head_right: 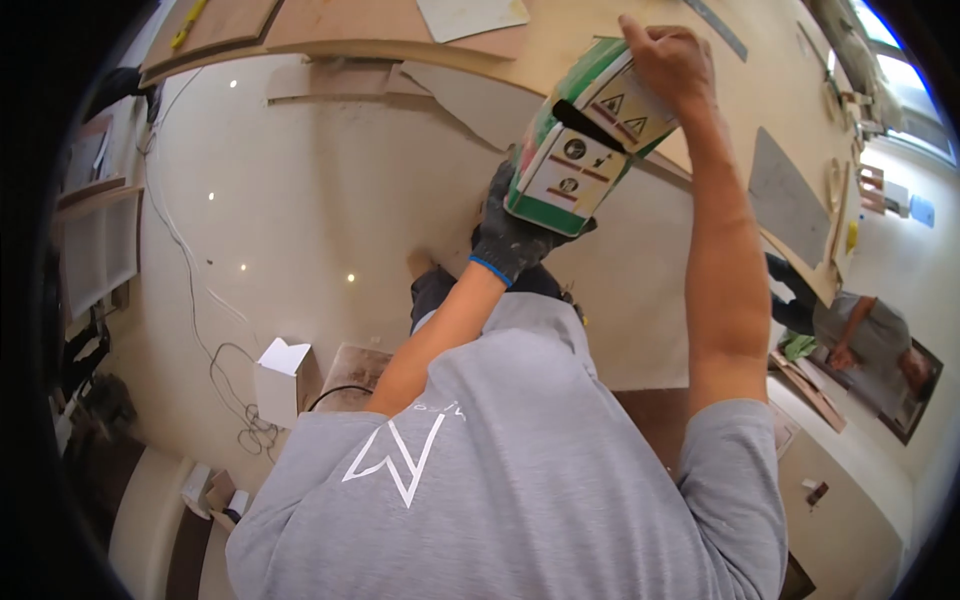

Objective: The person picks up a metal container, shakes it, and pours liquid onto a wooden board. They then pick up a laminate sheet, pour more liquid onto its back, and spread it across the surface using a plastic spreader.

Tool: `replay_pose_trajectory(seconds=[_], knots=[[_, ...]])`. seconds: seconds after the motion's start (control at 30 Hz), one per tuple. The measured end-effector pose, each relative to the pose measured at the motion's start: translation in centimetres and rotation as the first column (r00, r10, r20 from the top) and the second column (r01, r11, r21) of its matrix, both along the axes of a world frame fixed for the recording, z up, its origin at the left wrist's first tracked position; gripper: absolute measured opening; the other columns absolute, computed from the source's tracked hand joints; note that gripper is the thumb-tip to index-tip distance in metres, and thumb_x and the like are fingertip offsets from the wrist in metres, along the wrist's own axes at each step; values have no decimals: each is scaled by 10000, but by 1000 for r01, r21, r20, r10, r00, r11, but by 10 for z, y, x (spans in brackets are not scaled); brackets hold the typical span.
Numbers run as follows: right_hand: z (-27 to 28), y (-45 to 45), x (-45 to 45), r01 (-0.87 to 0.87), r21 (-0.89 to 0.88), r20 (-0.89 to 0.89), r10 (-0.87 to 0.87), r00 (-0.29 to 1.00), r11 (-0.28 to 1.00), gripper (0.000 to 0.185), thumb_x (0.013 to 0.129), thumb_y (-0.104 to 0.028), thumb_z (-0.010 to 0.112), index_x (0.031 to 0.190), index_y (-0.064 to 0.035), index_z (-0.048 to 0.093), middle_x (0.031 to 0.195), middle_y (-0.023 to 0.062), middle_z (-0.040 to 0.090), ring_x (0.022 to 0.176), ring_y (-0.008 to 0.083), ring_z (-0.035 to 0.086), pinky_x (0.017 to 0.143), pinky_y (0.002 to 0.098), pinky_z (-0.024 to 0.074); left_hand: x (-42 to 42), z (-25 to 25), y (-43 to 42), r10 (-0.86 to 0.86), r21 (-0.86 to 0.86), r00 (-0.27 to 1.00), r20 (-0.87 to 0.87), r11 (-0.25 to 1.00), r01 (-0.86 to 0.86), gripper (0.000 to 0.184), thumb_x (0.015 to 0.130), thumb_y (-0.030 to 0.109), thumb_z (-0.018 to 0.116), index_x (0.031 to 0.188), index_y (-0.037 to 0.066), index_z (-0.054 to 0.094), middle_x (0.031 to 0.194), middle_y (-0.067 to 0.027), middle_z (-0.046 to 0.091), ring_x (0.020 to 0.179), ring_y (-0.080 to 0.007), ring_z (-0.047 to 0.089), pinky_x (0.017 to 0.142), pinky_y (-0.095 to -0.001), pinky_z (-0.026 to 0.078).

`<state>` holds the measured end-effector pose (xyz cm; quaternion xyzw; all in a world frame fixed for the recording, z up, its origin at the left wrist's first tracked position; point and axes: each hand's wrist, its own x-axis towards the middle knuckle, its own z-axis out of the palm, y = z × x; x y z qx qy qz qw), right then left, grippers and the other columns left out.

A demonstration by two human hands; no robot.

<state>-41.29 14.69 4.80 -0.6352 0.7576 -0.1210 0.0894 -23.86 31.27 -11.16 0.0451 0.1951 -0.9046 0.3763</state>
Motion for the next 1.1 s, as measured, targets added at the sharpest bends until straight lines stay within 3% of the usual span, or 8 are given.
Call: replay_pose_trajectory(seconds=[0.27, 0.37, 0.5, 0.57, 0.73, 0.93, 0.97, 1.1], knots=[[-1, -7, -1, 4, 60, -2, -4, 1000, 998, 527, 871, -557, 579, 833, -67, 771, 709, 102, 702, 701, 212, 679, 721, 342, 514, 3, 1, 2, -1, 2, 999, -35, 1000, 1, 759, 854, 670, 513, 1453, 212, 424, 1432, -122, 469, 1234, -391, 499, 914, -668, 457], [-21, -4, -14, -96, -107, -57, 90, 994, 990, 491, 917, -468, 574, 709, -38, 688, 656, 191, 615, 611, 315, 623, 635, 382, 492, 1, 0, -3, -9, -33, 999, -50, 999, 8, 762, 851, 657, 537, 1452, 205, 419, 1419, -118, 483, 1220, -373, 515, 890, -644, 488], [-7, 42, 9, -185, -347, -57, 176, 983, 919, 366, 875, -301, 689, 649, -18, 637, 672, 160, 628, 595, 312, 588, 607, 390, 472, -4, -18, 1, -76, -11, 996, 44, 997, 77, 774, 846, 650, 543, 1443, 172, 428, 1409, -124, 499, 1217, -351, 514, 950, -586, 479], [10, 64, 16, -196, -272, -18, 199, 980, 942, 292, 852, -263, 723, 685, -28, 679, 701, 124, 648, 659, 291, 597, 655, 366, 473, 1, -19, 3, -123, 16, 989, 77, 992, 122, 793, 835, 674, 531, 1442, 172, 437, 1413, -142, 492, 1241, -375, 493, 997, -629, 426], [76, 84, 33, -264, -498, 43, 328, 944, 826, 226, 824, -246, 753, 902, -36, 721, 887, 117, 679, 830, 310, 625, 765, 384, 502, 14, -8, -8, -133, -5, 977, 164, 991, 136, 823, 839, 711, 489, 1460, 175, 418, 1462, -150, 449, 1294, -399, 450, 1047, -641, 372], [141, 56, 4, -116, -597, 261, 329, 908, 794, 501, 865, -278, 726, 1292, -60, 585, 1196, 169, 606, 1078, 310, 606, 892, 405, 497, 25, 68, -85, 128, -207, 973, 191, 974, -88, 853, 839, 709, 484, 1481, 155, 397, 1475, -181, 429, 1338, -423, 403, 1112, -648, 283], [141, 53, -5, -123, -487, 392, 342, 854, 865, 685, 881, -303, 714, 1455, -71, 421, 1329, 202, 535, 1165, 326, 576, 930, 424, 494, 33, 66, -96, 171, -224, 964, 205, 967, -123, 849, 839, 705, 490, 1481, 158, 395, 1477, -172, 430, 1331, -410, 420, 1101, -628, 320], [132, 25, 20, -203, -279, 726, 345, 595, 939, 1022, 863, -344, 740, 1571, -65, 58, 1465, 312, 363, 1279, 396, 495, 977, 439, 484, 67, 75, -134, 331, -277, 899, 288, 927, -252, 812, 837, 689, 518, 1470, 192, 413, 1459, -142, 458, 1305, -381, 463, 1071, -566, 397]])
